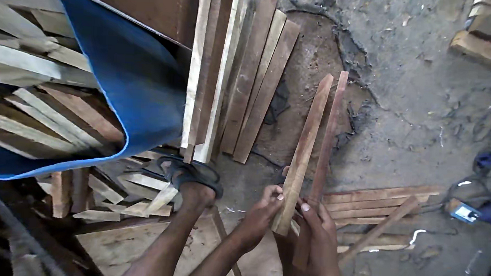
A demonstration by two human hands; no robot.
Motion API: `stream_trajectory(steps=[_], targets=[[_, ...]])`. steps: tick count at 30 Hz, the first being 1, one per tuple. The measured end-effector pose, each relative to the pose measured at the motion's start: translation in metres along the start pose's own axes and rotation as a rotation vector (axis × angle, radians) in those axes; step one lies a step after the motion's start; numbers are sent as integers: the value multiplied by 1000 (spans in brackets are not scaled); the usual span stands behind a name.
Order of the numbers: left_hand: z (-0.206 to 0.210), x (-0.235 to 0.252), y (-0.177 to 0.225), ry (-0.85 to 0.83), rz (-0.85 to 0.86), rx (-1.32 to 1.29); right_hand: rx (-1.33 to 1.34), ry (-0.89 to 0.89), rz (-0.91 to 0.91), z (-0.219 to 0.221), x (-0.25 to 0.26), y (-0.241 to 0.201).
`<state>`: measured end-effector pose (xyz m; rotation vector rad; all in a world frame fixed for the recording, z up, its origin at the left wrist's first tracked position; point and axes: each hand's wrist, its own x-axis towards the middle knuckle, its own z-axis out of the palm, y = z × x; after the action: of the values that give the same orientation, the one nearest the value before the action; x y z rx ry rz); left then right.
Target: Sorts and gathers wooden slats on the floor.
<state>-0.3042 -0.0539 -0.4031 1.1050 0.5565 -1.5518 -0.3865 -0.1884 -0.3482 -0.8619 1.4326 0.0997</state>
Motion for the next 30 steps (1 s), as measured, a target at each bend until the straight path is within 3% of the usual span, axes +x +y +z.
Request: stream_trajectory(steps=[18,23,28,30], targets=[[0,-3,5,-1,-28,168,73,11,45,4,-1,-2],[0,0,1,61,-36,219,49,1,57,4,1,-1],[0,3,-2,185,-47,479,65,-3,37,6,3,-3],[0,3,2,146,-18,434,85,-3,30,6,4,-3]])
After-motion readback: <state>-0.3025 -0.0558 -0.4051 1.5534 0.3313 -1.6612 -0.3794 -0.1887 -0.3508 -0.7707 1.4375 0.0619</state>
